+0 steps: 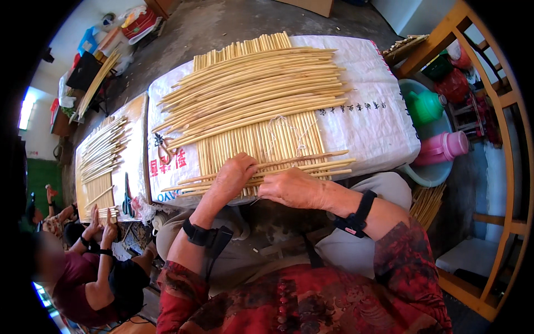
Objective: The person assembles long bamboo sticks by tying them together with white string, aligning them into a flat mat-like structure on a table.
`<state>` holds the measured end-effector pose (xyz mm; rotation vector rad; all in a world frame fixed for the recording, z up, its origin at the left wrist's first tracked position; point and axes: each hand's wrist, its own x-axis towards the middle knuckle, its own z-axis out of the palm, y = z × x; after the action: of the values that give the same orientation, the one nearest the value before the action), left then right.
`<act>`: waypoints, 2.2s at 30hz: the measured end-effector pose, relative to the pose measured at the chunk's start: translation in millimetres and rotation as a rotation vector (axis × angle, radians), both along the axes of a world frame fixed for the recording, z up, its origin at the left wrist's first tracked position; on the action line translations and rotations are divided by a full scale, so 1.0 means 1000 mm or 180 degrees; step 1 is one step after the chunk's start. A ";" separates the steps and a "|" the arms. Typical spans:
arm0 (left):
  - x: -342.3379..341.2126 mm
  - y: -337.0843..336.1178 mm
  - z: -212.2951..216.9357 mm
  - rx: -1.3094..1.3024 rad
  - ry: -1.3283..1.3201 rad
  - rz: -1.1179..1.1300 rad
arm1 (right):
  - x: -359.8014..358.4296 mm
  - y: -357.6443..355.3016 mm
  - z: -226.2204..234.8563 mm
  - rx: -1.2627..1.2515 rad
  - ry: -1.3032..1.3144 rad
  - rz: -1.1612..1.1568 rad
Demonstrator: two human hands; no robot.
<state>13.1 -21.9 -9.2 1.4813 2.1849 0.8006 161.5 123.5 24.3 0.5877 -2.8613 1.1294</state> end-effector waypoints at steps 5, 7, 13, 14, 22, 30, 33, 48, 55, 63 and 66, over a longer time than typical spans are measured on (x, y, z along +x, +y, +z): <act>0.001 0.000 0.001 0.0083 0.0031 -0.0014 | 0.000 0.001 -0.001 0.0046 0.0023 -0.0039; 0.001 0.001 0.003 0.0034 0.0038 0.0016 | 0.000 0.000 0.001 -0.0046 0.0017 -0.0157; -0.005 0.004 0.023 0.0371 -0.0276 0.0349 | -0.005 0.007 0.006 -0.0984 -0.0373 -0.1310; -0.008 0.005 0.029 0.0480 -0.0356 0.0384 | -0.006 0.009 0.010 -0.1292 -0.0642 -0.1613; -0.017 0.014 0.077 0.0528 -0.2428 0.0680 | -0.022 -0.004 0.035 -0.1619 -0.0460 -0.2312; -0.023 0.007 0.082 0.0860 -0.3706 0.0743 | -0.030 -0.012 0.057 -0.1573 -0.0314 -0.2310; -0.023 0.006 0.083 0.0938 -0.3983 0.0783 | -0.030 -0.013 0.060 -0.1715 -0.0422 -0.2275; -0.024 0.004 0.079 0.0990 -0.4087 0.0774 | -0.026 -0.014 0.066 -0.1729 -0.0742 -0.2120; -0.027 0.007 0.076 0.0921 -0.3860 0.0727 | -0.027 -0.010 0.056 -0.1857 -0.0747 -0.2122; -0.022 0.010 0.071 0.0798 -0.3560 0.0755 | -0.023 -0.014 0.052 -0.1965 -0.0659 -0.2350; -0.019 0.010 0.075 0.0778 -0.3391 0.0758 | -0.023 -0.014 0.057 -0.1802 -0.0607 -0.2332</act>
<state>-6.2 -11.6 65.5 0.5834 1.4500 1.5245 138.5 109.5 80.9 -0.5611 -2.3127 1.7325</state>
